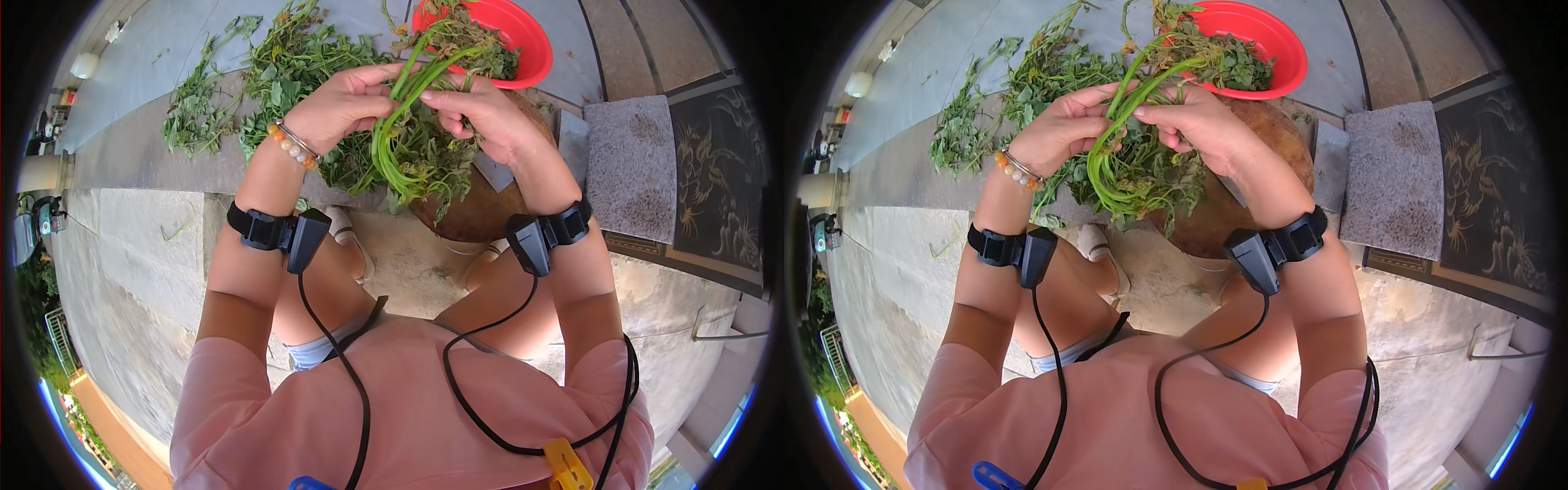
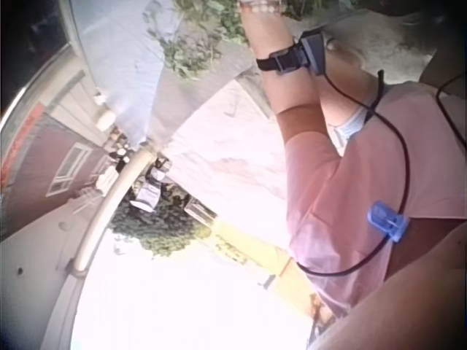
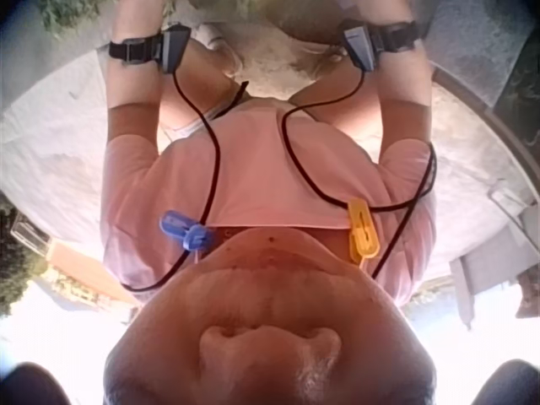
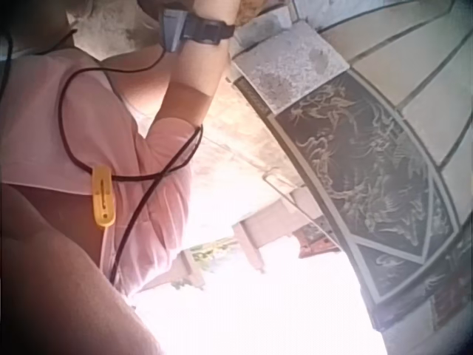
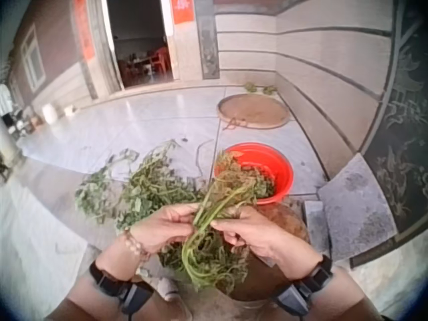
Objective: Chopping and sorting leafy green vegetables on a wooden cutting board.
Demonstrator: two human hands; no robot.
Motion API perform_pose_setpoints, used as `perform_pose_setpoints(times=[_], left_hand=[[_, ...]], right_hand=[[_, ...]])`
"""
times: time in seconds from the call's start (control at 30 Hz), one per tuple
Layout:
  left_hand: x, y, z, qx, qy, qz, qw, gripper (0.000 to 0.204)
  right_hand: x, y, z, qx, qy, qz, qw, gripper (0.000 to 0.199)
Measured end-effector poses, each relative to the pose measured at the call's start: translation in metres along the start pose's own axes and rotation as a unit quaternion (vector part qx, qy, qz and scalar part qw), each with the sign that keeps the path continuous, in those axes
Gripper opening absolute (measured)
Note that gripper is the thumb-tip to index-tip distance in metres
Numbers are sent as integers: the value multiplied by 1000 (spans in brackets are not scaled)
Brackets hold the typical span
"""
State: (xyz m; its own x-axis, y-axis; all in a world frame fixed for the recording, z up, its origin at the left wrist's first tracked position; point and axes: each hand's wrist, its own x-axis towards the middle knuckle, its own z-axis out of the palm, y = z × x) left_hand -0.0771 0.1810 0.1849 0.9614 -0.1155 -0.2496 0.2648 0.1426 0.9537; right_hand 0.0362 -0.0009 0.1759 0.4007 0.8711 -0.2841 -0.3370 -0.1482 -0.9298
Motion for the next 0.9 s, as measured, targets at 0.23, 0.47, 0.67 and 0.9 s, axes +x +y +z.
perform_pose_setpoints(times=[0.23, 0.47, 0.67, 0.9], left_hand=[[4, -8, 1, 58, 51, 88, 993, 49], [1, -4, -3, -64, 94, 23, 993, 44], [2, -2, 1, -80, 70, 30, 994, 42], [2, 2, 19, 32, 55, 40, 997, 57]], right_hand=[[-2, -4, -1, 70, 37, -25, 997, 17], [1, 2, -3, 56, 57, -45, 996, 16], [2, 1, 1, 55, 55, -24, 997, 15], [7, 7, 5, 61, 59, 40, 996, 8]])
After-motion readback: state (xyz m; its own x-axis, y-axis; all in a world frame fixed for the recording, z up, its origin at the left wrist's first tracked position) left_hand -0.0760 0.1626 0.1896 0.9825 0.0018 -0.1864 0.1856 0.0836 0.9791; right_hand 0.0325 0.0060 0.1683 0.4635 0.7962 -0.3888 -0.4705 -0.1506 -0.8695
